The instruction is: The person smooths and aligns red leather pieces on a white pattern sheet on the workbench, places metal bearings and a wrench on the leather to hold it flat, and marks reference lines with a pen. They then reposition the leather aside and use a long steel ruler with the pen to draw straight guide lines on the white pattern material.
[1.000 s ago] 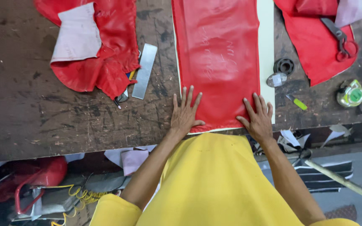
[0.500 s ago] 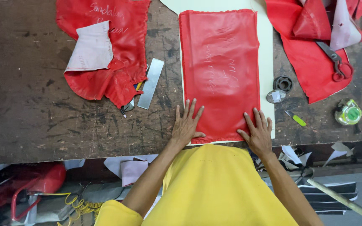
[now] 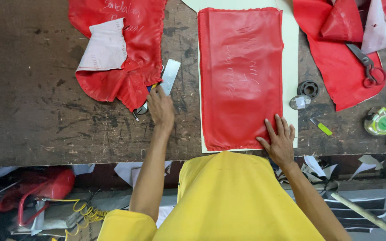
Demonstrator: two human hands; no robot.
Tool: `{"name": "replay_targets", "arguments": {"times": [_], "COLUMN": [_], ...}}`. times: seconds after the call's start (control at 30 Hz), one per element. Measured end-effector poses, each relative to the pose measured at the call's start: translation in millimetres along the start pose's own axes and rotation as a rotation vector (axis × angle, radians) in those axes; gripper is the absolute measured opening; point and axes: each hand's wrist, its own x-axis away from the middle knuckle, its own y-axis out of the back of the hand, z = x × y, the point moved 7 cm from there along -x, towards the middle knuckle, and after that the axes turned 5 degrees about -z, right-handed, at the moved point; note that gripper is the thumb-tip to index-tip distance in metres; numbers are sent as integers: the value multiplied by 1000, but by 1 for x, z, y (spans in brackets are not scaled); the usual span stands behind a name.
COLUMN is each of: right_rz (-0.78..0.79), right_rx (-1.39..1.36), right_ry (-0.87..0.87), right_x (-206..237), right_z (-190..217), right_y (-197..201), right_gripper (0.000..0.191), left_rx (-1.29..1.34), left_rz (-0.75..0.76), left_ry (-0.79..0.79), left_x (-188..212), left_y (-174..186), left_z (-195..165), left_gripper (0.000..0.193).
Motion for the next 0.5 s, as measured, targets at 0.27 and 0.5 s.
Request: {"name": "replay_targets", "arguments": {"times": [0.27, 0.5], "right_rz": [-19, -34], "right_rx": [-2, 1], "right_ry": [2, -3], "right_x": [-1, -3], "right_z": [1, 2], "right_y": [6, 10], "right_gripper": [74, 74], "left_rx": [1, 119], "left_rz": [143, 147], "left_ry": [124, 141], "left_x": [-31, -42], "left_y": [4, 16], "left_z": [10, 1], "left_gripper": [55, 23]}}
